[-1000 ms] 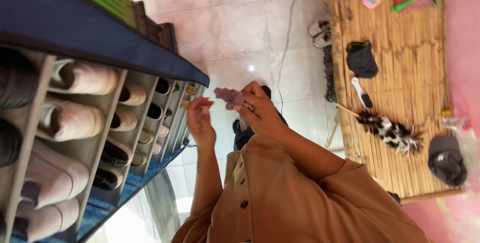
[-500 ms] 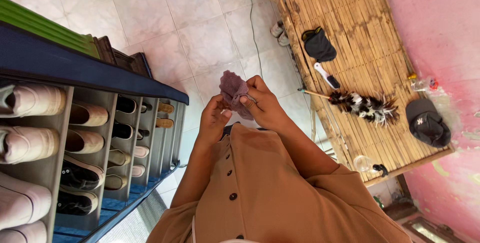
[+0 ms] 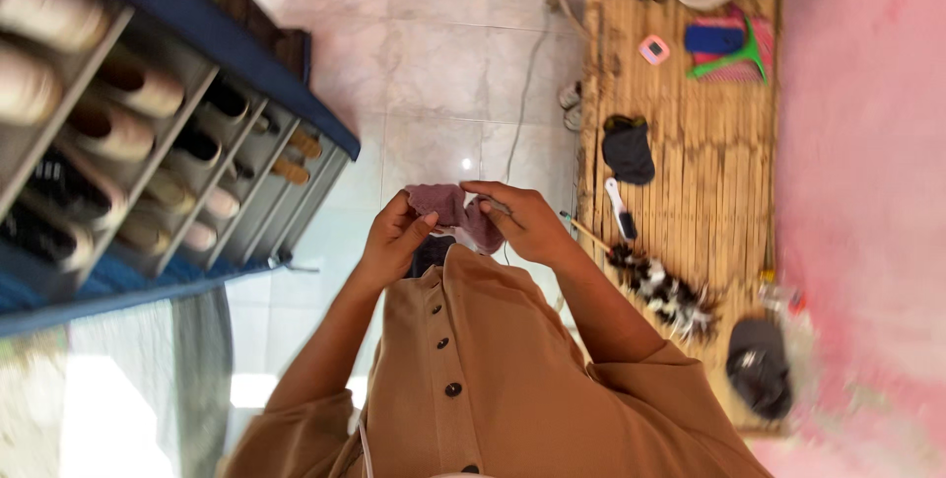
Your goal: The person cleans a pair of shoes by hand using a cloth. The person wipes the exterior surfaces and soles of a white sneaker and then a black sneaker, removing them from and returning them to a shoe rack.
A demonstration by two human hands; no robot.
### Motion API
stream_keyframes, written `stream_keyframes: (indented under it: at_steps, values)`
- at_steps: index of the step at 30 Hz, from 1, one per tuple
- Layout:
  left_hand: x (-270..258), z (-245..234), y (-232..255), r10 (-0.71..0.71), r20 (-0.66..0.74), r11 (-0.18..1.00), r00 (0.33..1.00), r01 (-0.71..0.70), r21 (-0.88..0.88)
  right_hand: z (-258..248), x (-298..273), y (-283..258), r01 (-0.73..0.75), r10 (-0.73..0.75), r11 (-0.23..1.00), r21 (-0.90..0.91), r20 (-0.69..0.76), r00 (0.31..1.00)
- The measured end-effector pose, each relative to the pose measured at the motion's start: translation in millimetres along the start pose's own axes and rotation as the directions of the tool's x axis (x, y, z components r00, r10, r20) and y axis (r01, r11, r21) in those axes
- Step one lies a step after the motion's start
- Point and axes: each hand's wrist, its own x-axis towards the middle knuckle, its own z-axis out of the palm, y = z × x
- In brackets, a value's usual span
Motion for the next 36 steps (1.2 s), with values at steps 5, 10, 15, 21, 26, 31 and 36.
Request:
stream_keyframes:
  at_steps: [5,10,15,21,26,31,36]
  values:
    - [-41,0,32,-0.14,-0.062,0.744,0.988,0.146,0.652,-1,7,59,-0.197,0.092,0.924,0.328,0.31,0.946]
    - [-72,9,27,0.156,-0.33,0.751,0.931,0.106,0.652,25,22,72,-0.211,-0.072,0.842,0.495,0.493,0.867]
    - [-112,-15,29,0.382,-0.509,0.845,0.771,-0.068,0.531,99,59,34,-0.282,-0.018,0.898,0.338,0.669,0.743]
    - [-162,-90,62,0.516,-0.516,0.715,0.683,-0.012,0.699,197,94,-11,-0.148,0.036,0.983,0.106,0.683,0.73]
    - [-174,-132,52,0.445,-0.653,0.851,0.612,-0.063,0.521,243,122,-11,0.094,-0.368,0.872,0.48,0.517,0.773]
    - [-216,-172,64,0.376,-0.698,0.806,0.61,0.156,0.571,288,157,6,-0.298,-0.015,0.786,0.541,0.5,0.866]
    - [-245,-208,53,0.302,-0.816,0.824,0.493,0.295,0.483,323,174,8,-0.392,0.082,0.737,0.55,0.503,0.86]
